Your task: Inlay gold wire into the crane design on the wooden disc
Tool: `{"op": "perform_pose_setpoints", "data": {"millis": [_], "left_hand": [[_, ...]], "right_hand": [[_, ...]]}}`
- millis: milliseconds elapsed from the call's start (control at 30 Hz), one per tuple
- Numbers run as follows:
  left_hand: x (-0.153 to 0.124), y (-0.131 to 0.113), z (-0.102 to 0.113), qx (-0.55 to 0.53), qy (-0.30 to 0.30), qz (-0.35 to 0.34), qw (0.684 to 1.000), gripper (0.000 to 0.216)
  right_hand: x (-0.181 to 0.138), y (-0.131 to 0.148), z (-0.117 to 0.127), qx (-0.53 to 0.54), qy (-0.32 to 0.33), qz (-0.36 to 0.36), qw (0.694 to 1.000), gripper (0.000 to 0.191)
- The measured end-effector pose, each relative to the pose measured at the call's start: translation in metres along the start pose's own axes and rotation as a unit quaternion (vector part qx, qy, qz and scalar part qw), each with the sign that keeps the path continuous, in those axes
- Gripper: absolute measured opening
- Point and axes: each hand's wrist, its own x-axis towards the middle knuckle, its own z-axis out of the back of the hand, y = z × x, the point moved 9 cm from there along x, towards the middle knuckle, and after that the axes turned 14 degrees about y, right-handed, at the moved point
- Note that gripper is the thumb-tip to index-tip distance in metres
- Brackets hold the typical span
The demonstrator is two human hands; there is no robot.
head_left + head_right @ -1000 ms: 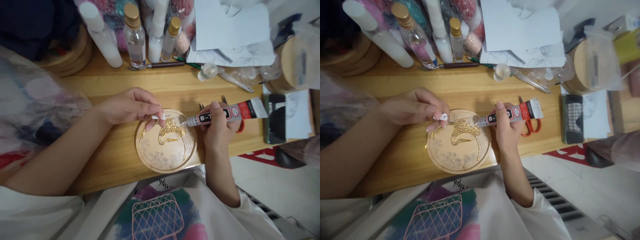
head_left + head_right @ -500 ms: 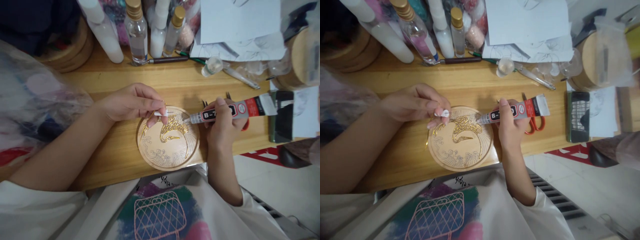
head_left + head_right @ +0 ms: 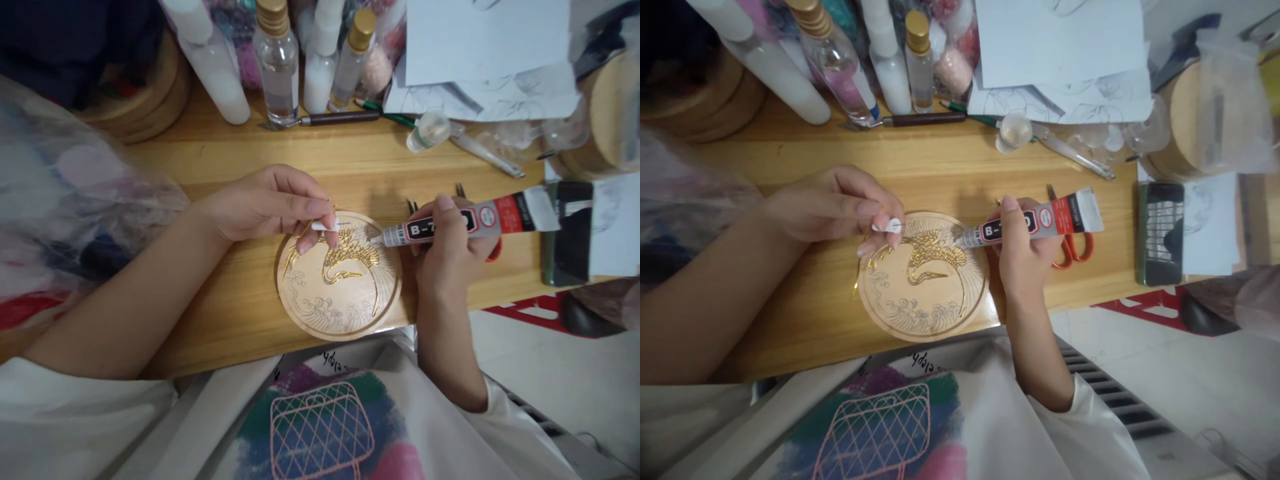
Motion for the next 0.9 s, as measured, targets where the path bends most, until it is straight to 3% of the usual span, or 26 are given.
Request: {"op": "perform_pose_setpoints", "data": {"millis": [900], "left_hand": [[0.0010,0.0000,0.0013,0.011,-0.009,0.006,1.000,0.028]], "right_hand": [[-0.0013,0.0023,0.0052,-0.014,-0.020,0.001,1.000,0.038]]}}
